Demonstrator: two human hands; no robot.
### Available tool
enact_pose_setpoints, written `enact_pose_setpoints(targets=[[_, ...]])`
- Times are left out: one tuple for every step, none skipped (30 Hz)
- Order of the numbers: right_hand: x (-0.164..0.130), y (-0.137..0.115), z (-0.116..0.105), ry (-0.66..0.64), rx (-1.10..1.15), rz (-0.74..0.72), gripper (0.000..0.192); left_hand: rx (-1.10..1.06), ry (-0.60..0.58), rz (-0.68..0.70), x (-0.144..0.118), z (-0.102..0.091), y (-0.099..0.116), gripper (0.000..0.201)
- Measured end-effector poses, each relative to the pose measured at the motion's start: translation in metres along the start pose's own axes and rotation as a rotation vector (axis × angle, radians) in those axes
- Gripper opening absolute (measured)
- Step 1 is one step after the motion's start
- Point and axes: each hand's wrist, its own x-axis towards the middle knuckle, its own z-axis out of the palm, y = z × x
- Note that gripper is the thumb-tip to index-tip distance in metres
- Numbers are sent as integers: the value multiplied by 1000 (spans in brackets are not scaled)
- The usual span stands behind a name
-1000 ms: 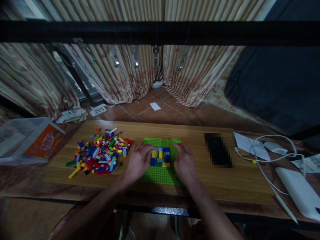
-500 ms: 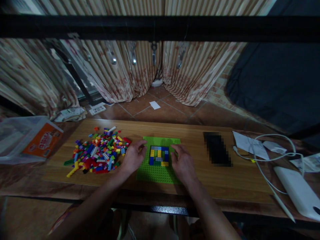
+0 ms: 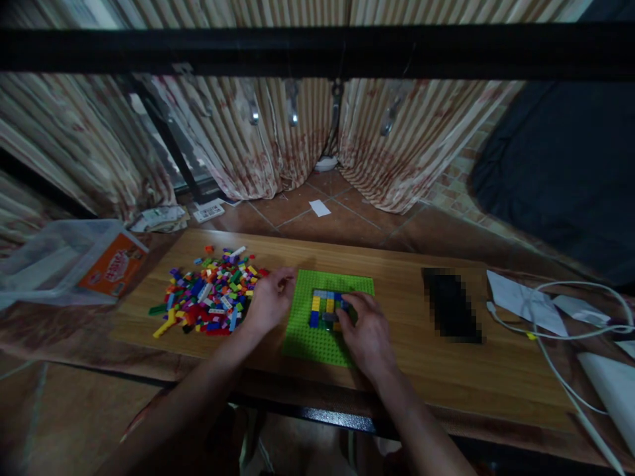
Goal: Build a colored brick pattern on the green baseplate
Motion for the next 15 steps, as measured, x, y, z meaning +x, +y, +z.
enact_pose_setpoints(targets=[[0, -1, -2, 3, 16, 1, 28, -18, 47, -5, 4, -8, -3, 24], [-1, -3, -3, 2, 33, -1, 27, -36, 102, -10, 9, -17, -7, 23], [-2, -5, -4, -4, 49, -6, 26, -55, 160, -19, 15, -27, -12, 23], [-3, -7, -4, -11, 65, -17, 25, -84, 234, -31, 20, -39, -17, 23], [-5, -9, -4, -15, 82, -34, 24, -130, 306, -43, 24, -51, -22, 22], [-6, -11, -3, -16, 101, -54, 23, -182, 370, -55, 28, -63, -27, 21], [-8, -14, -2, -19, 120, -79, 22, -235, 430, -78, 31, -74, -32, 20], [-9, -18, 0, -24, 138, -103, 21, -293, 480, -101, 33, -84, -36, 19], [-11, -21, 2, -31, 153, -123, 20, -345, 523, -123, 34, -93, -40, 18], [-13, -24, 4, -39, 164, -140, 18, -393, 562, -145, 35, -101, -42, 18], [-15, -28, 6, -51, 173, -156, 17, -438, 595, -164, 35, -108, -44, 17], [-18, -31, 8, -70, 178, -173, 17, -476, 625, -180, 35, -114, -45, 17], [-21, -34, 11, -92, 181, -192, 16, -507, 655, -193, 35, -118, -45, 17], [-24, -37, 14, -117, 183, -214, 15, -535, 681, -203, 34, -122, -45, 18], [-28, -40, 17, -149, 182, -239, 15, -562, 701, -208, 34, -126, -44, 19]])
